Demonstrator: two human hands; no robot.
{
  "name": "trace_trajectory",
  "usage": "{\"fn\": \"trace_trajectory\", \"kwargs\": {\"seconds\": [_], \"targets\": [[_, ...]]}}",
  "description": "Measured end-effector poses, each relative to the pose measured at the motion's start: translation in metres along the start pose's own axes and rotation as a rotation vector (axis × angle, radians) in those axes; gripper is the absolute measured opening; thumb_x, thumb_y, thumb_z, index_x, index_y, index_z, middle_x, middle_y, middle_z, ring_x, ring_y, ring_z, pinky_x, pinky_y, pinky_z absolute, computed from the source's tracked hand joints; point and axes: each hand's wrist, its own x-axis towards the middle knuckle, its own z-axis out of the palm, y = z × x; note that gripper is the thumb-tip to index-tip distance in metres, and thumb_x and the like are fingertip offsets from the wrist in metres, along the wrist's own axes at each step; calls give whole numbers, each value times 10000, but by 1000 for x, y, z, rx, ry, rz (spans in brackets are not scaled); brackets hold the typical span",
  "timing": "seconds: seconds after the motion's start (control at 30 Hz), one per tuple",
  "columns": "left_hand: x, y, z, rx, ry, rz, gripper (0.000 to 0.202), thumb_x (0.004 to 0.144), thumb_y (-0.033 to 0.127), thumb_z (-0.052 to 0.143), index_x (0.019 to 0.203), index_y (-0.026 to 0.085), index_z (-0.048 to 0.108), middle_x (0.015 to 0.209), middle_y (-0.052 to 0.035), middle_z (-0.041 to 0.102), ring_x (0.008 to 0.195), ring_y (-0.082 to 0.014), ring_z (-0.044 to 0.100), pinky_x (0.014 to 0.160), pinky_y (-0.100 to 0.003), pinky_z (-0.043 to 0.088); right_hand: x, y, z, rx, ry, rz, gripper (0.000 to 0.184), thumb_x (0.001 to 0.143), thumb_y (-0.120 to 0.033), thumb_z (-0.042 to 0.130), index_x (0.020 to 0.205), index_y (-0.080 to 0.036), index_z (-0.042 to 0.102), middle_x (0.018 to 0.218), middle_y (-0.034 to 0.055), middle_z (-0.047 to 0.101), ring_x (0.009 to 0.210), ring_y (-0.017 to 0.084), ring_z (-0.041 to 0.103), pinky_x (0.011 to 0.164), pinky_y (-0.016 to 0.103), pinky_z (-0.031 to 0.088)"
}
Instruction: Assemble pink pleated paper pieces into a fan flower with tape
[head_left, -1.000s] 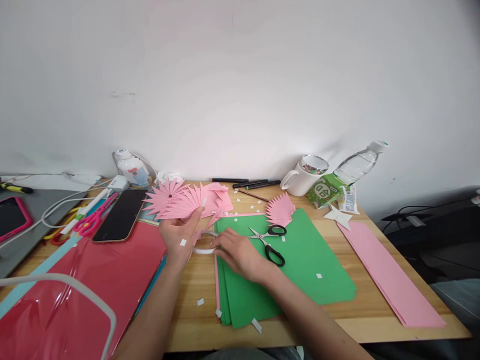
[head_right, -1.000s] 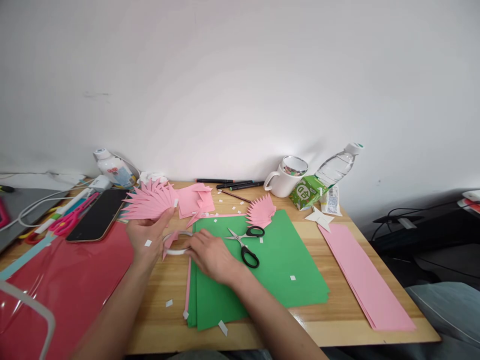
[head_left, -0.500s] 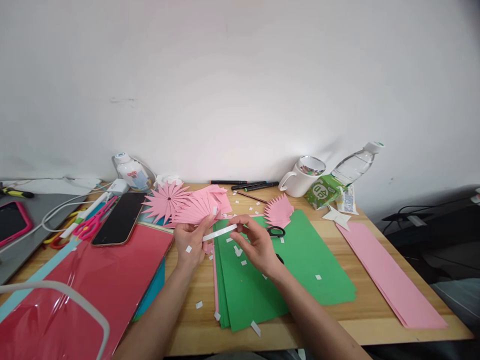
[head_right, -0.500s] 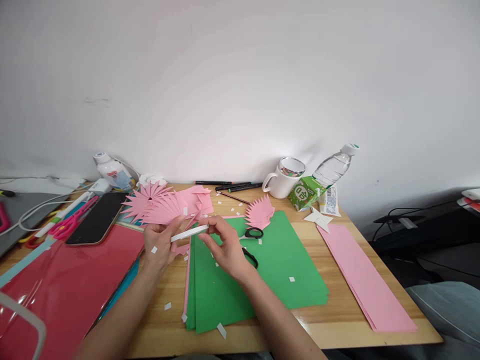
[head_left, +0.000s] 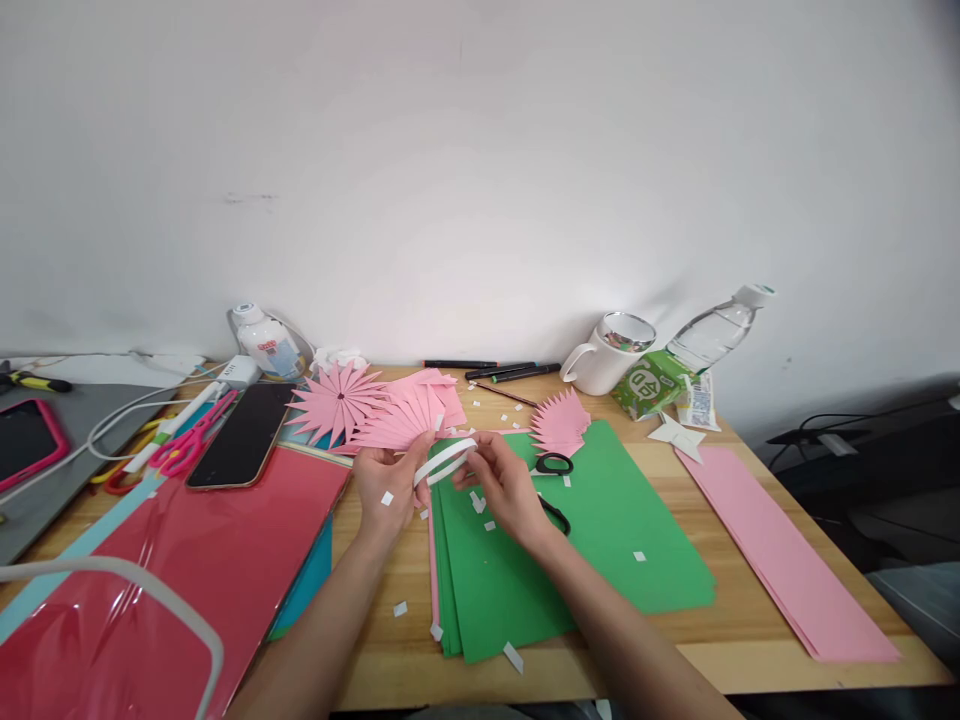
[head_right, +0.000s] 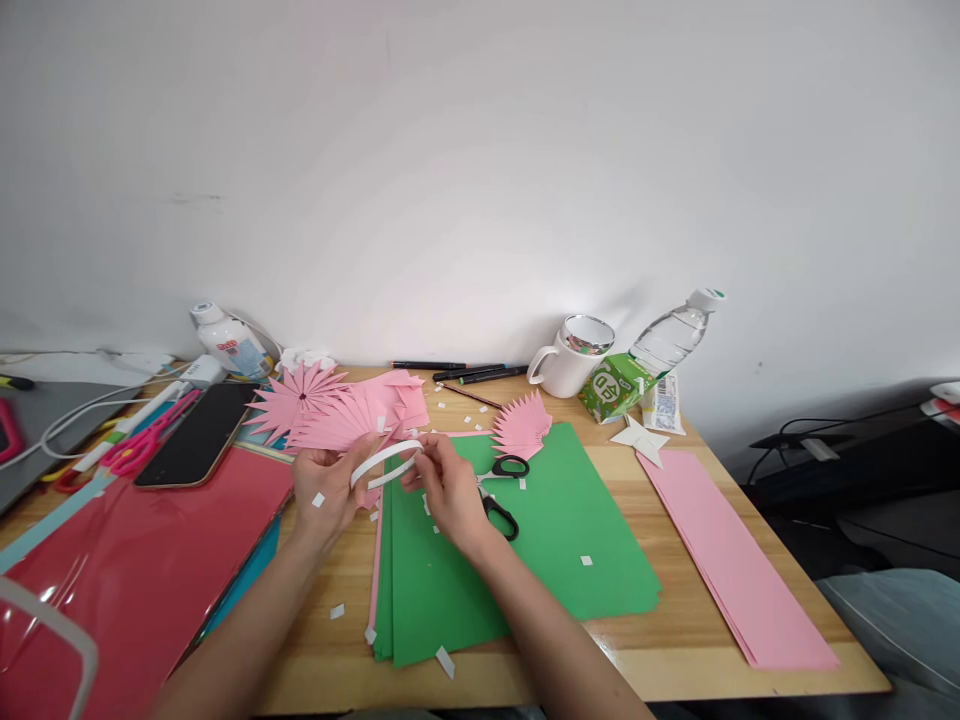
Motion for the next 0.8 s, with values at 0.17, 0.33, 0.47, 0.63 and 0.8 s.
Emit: {"fn": "trace_trajectory", "kwargs": {"seconds": [0.17,0.33,0.47,0.63,0.8], "targets": [[-1,-6,-1,113,68,56,439,652,343,755,360,178,471,269,52,424,190,-88,371,225,-201,270,-3,-1,0,-306,118,-211,188,866,-241,495,997,-198,623,958,81,664,648,141,632,588,268,508],[-3,-7,-3,184,-31,55,477,693,372,730,337,176,481,269,20,446,209,-94,396,257,-204,289,-2,1,3,14,47,49,237,912,-382,458,875,-196,601,635,16,637,540,162,622,546,288,511],[-2,-5,-4,176,-57,11,399,665,359,752,387,164,542,294,17,482,226,-100,414,263,-206,308,-1,1,5,182,18,158,319,855,-520,529,814,-208,581,614,15,649,532,176,627,548,313,532],[5,-6,-4,2,51,-19,256,584,314,801,525,130,635,457,-4,621,375,-139,563,376,-229,454,4,-5,3,312,40,268,411,741,-609,624,728,-201,572,602,17,661,463,154,598,495,299,527],[2,-6,-1,-10,34,-15,240,592,296,788,527,130,627,472,-7,635,384,-127,561,392,-223,461,2,-9,7,531,-56,401,411,659,-564,727,727,-175,612,636,22,680,474,122,598,483,252,521]]}}
